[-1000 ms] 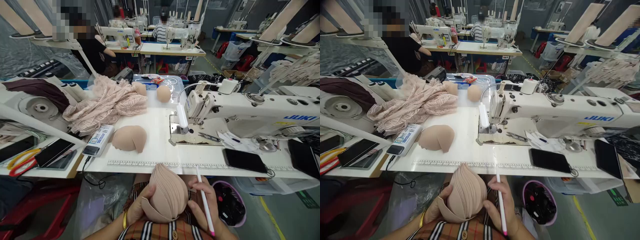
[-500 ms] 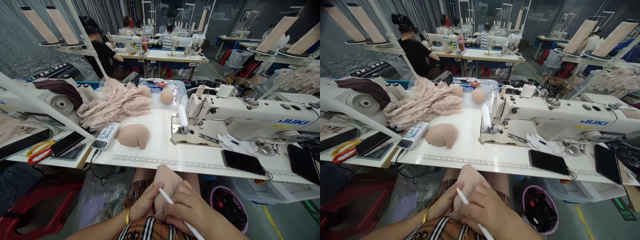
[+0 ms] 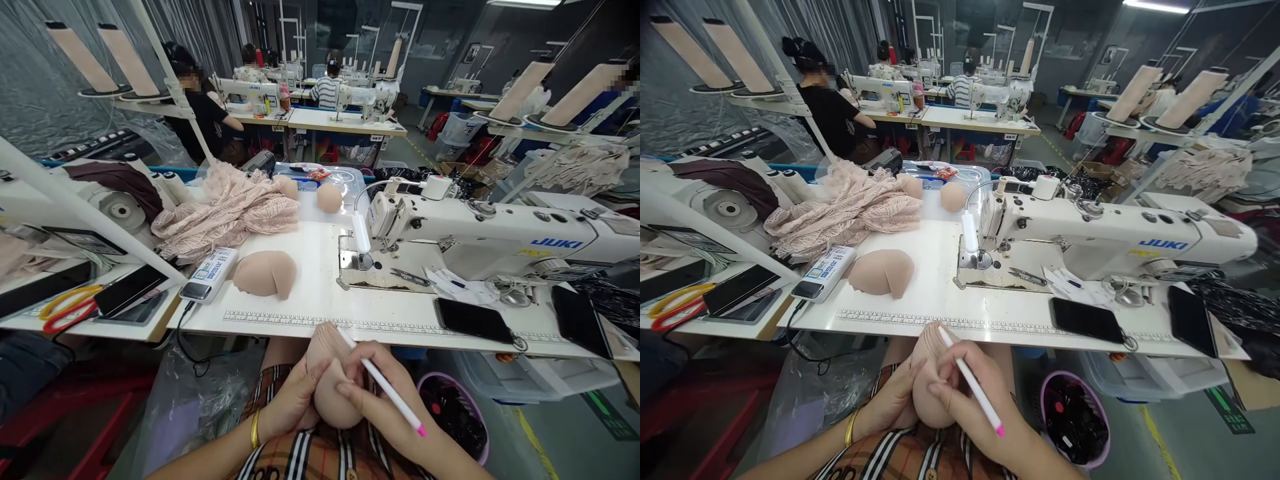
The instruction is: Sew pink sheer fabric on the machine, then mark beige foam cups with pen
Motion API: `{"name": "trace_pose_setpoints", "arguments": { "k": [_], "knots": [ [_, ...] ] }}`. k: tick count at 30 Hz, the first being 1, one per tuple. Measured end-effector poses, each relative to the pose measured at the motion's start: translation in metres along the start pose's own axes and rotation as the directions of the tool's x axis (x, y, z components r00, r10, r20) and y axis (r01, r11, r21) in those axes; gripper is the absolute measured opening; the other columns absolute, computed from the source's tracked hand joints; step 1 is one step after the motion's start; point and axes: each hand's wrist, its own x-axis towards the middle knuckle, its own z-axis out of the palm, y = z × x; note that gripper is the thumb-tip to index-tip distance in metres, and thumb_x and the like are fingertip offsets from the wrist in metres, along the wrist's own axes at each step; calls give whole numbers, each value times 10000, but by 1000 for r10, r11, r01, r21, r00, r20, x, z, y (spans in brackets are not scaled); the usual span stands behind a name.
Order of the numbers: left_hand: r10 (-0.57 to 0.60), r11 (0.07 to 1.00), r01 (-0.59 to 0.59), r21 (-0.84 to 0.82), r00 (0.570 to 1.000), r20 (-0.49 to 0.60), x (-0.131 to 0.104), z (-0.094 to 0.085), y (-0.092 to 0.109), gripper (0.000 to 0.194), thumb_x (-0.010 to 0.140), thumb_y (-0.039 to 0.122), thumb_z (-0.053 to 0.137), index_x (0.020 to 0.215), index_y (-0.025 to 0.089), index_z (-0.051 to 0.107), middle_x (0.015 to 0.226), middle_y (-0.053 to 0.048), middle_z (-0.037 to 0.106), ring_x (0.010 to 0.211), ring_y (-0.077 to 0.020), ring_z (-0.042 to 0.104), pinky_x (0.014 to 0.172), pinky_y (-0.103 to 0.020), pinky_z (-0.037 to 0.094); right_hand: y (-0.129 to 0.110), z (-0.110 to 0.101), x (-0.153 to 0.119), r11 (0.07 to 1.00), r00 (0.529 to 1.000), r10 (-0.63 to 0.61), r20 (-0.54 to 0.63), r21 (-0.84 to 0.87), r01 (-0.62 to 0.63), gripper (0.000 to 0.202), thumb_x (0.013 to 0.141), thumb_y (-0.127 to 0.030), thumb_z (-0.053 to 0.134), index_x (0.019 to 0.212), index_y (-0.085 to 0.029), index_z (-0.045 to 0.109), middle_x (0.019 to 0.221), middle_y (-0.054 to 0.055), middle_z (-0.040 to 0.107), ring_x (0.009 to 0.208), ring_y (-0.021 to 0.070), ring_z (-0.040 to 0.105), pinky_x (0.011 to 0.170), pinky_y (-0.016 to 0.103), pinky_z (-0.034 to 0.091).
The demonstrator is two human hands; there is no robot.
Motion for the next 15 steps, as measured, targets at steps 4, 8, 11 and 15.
{"name": "trace_pose_setpoints", "arguments": {
  "k": [4, 8, 11, 15],
  "knots": [
    [18, 996, -4, -91, 988, 150, 5, 0, -1, 890, 808, 863, 622, 1390, 192, 670, 1377, -177, 700, 1392, -383, 571, 1221, -498, 383, 4, 8, 13, 998, 994, 43, -97, 47, -38, 174, 930, -263, 746, 1064, -273, 636, 909, -22, 660, 765, 166, 613, 705, 280, 503],
    [52, 999, -47, -27, 965, 257, 3, -11, -1, 753, 821, 501, 864, 1473, 227, 605, 1433, -161, 672, 1428, -381, 542, 1254, -533, 326, 7, 14, 23, 999, 988, -36, -148, -33, 31, 220, 924, -249, 746, 1126, -277, 662, 925, -11, 668, 785, 175, 635, 756, 300, 527],
    [6, 998, 9, -64, 974, 225, 0, -21, 4, 643, 830, 365, 855, 1423, 219, 655, 1352, -137, 730, 1414, -368, 562, 1269, -537, 295, 10, 6, 26, 998, 978, -56, -202, -15, 54, 227, 946, -338, 747, 1149, -272, 674, 1027, 28, 700, 927, 213, 672, 848, 329, 542],
    [-59, 969, 115, -220, 968, 244, 1, -39, 6, 509, 858, 551, 784, 1224, 198, 791, 1160, -120, 811, 1345, -370, 624, 1267, -515, 303, 25, 1, 26, 984, 932, 31, -362, 172, 34, 344, 1055, -527, 569, 1301, -291, 609, 1362, 83, 682, 1325, 275, 573, 1146, 450, 412]
  ]
}}
